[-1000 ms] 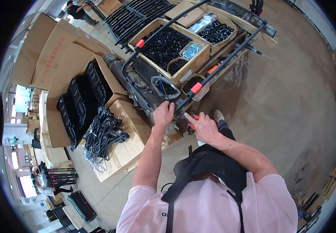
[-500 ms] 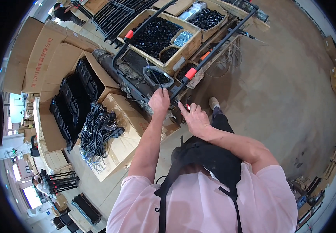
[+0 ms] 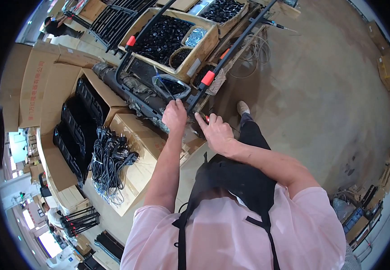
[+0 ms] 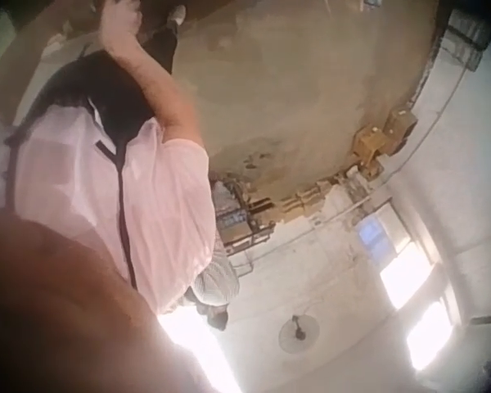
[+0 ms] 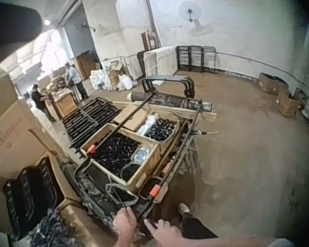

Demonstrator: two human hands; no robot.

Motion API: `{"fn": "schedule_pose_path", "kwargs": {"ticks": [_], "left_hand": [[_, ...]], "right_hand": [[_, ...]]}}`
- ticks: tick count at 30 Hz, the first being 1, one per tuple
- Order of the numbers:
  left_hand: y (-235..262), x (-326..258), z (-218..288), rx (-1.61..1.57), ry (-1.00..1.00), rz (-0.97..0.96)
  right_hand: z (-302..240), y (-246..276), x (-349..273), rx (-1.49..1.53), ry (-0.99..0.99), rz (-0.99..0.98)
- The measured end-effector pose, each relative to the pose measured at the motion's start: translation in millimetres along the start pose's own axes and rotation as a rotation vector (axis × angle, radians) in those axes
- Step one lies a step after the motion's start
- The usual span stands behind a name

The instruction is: Assembling metal frame components using a power drill and hand tools in a factory environment.

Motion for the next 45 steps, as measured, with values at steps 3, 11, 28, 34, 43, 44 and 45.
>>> {"fn": "schedule_pose_path", "kwargs": {"ticks": [3,11,28,34,43,44,45], "left_hand": [[0.6,-0.3,-2.8,-0.001,0.011,0.021],[2.1,1.5,2.7,0.024,0.014,0.033],[14.8,3.2,-10.6,0.010,0.079,0.075],[8.5,12.5,0.8,-0.115,0.114,-0.075],[185.7,118.4,-105.8,0.195,0.165,0.525],[209.3,123.3,-139.8,0.270,0.203,0.609],[222.9,131.1,-173.5,0.333,0.334,0.621]], "right_hand": [[25.5,-2.5,11.6,0.280,-0.045,-0.099],[49.6,-65.8,20.1,1.351,-0.013,-0.765],[99.7,-142.2,77.6,0.557,-0.390,-0.729],[106.1,-340.2,90.0,0.942,-0.631,-0.941],[99.4,-371.7,121.6,1.381,-0.112,-0.749],[95.2,-386.9,107.7,1.437,-0.572,-1.037],[96.5,-374.0,103.5,1.434,-0.557,-1.044]]}}
Point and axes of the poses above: each hand's wrist, its own x-axis towards the middle knuckle, its own y-axis out of the back of the hand, z = x × y, the point moved 10 cm from there along x, towards the middle knuckle, and after that the axes turned 4 degrees about -y, right-handed, at the moved point
